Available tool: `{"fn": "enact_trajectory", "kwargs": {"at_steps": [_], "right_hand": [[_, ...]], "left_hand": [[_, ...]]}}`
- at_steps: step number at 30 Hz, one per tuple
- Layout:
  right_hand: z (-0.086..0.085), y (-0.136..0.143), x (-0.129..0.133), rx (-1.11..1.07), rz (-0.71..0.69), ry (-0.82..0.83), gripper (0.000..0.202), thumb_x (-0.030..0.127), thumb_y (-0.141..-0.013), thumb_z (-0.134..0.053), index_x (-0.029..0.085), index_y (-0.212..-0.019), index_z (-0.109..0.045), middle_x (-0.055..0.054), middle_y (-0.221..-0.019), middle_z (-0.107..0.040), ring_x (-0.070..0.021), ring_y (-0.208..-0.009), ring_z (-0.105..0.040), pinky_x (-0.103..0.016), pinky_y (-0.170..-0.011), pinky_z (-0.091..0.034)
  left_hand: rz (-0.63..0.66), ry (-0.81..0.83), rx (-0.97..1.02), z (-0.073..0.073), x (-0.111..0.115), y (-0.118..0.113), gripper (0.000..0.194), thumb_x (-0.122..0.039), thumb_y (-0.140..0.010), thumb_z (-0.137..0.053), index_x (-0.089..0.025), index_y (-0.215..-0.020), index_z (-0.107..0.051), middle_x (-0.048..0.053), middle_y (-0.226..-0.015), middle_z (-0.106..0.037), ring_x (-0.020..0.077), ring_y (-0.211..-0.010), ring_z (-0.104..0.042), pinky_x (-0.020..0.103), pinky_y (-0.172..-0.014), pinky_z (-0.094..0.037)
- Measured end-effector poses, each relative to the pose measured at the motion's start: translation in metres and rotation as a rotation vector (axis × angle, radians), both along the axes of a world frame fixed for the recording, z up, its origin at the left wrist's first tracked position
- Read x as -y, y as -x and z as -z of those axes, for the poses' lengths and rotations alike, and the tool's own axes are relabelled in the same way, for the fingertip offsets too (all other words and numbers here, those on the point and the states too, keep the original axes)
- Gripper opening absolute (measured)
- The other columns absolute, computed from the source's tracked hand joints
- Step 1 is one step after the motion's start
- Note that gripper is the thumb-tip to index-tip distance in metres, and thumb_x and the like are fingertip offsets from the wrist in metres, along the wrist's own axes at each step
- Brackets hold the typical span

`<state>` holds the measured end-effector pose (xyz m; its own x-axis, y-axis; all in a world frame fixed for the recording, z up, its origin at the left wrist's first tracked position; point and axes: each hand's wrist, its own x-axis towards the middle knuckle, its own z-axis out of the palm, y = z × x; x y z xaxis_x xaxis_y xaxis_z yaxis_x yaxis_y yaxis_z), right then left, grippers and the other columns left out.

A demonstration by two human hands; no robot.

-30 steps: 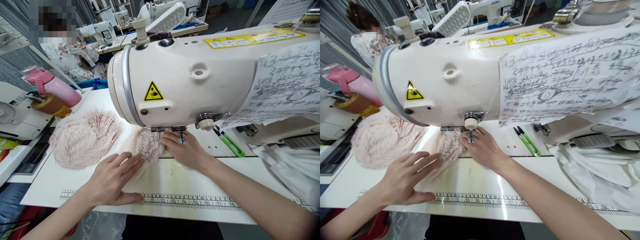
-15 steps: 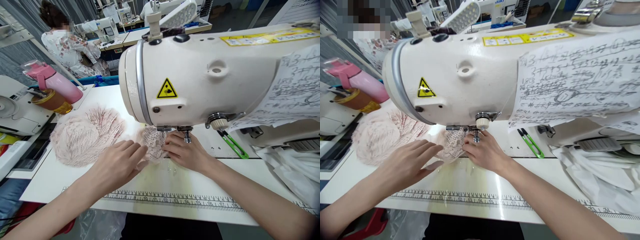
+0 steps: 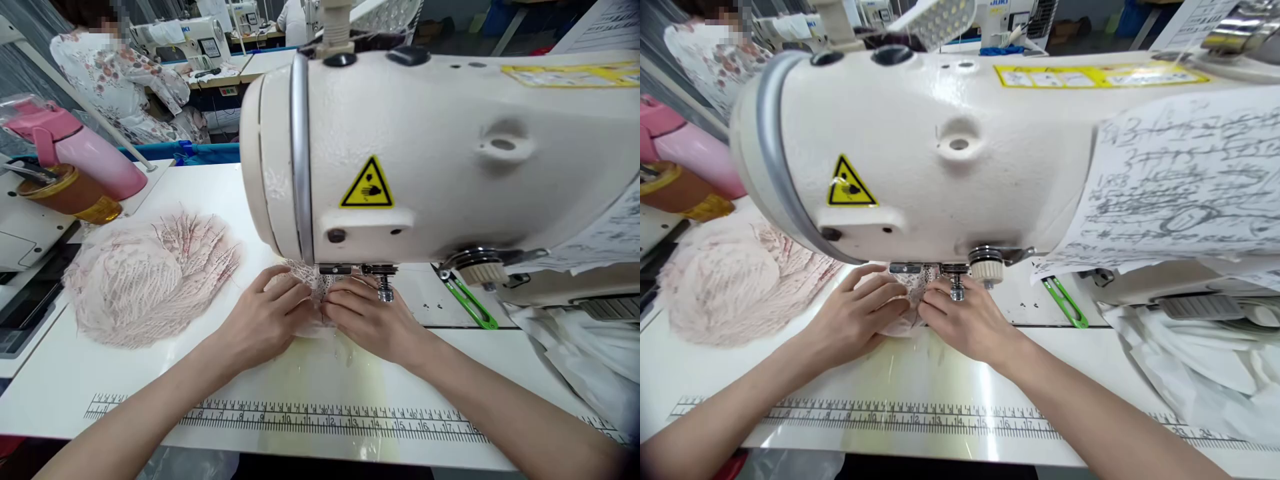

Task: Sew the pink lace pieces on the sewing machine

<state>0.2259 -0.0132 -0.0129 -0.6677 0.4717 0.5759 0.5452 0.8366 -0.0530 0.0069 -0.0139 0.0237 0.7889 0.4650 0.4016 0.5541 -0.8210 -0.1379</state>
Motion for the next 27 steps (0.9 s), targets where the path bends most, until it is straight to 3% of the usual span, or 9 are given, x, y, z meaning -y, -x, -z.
{"fn": "enact_trajectory", "kwargs": {"at_steps": [2, 5, 11, 18, 27], "right_hand": [[0.000, 0.000, -0.001, 0.003, -0.006, 0.013, 0.027, -0.002, -0.093, -0.044, 0.017, -0.083, -0.061, 0.001, -0.087, -0.065, -0.0139, -0.088, -0.058, -0.028, -0.069, -0.043], [0.003, -0.002, -0.002, 0.013, -0.040, 0.052, 0.030, -0.004, -0.094, -0.043, 0.017, -0.089, -0.063, 0.001, -0.089, -0.065, -0.0135, -0.089, -0.059, -0.031, -0.084, -0.049], [0.006, -0.001, 0.001, 0.034, -0.054, 0.039, 0.028, -0.005, -0.094, -0.044, 0.013, -0.097, -0.065, -0.004, -0.098, -0.065, -0.0169, -0.101, -0.059, -0.028, -0.084, -0.054], [0.001, 0.009, 0.004, 0.054, -0.066, 0.015, 0.024, -0.004, -0.092, -0.049, 0.012, -0.097, -0.067, -0.005, -0.093, -0.066, -0.0190, -0.096, -0.061, -0.029, -0.081, -0.055], [0.005, 0.018, 0.004, 0.048, -0.058, -0.071, 0.022, 0.000, -0.094, -0.050, 0.012, -0.091, -0.068, -0.005, -0.090, -0.067, -0.0190, -0.094, -0.060, -0.029, -0.080, -0.057]], "left_hand": [[0.014, 0.075, 0.021, 0.008, -0.001, 0.000, 0.028, -0.012, -0.093, -0.042, -0.012, -0.114, -0.062, 0.008, -0.122, -0.065, 0.0203, -0.114, -0.059, 0.040, -0.103, -0.044], [0.010, 0.135, -0.019, 0.021, -0.003, 0.002, 0.041, -0.013, -0.094, -0.038, -0.007, -0.134, -0.049, 0.011, -0.138, -0.054, 0.0210, -0.128, -0.051, 0.037, -0.106, -0.046], [0.047, 0.210, -0.015, 0.023, -0.008, 0.009, 0.044, -0.018, -0.092, -0.043, -0.008, -0.135, -0.049, 0.012, -0.139, -0.052, 0.0216, -0.129, -0.051, 0.038, -0.109, -0.046], [0.100, 0.269, -0.017, 0.018, -0.019, 0.018, 0.053, -0.010, -0.082, -0.040, -0.010, -0.134, -0.051, 0.009, -0.139, -0.052, 0.0199, -0.131, -0.049, 0.042, -0.110, -0.044], [0.099, 0.330, -0.026, 0.016, -0.025, 0.024, 0.057, -0.012, -0.077, -0.045, -0.014, -0.133, -0.053, 0.006, -0.138, -0.054, 0.0209, -0.130, -0.051, 0.044, -0.114, -0.039]]}}
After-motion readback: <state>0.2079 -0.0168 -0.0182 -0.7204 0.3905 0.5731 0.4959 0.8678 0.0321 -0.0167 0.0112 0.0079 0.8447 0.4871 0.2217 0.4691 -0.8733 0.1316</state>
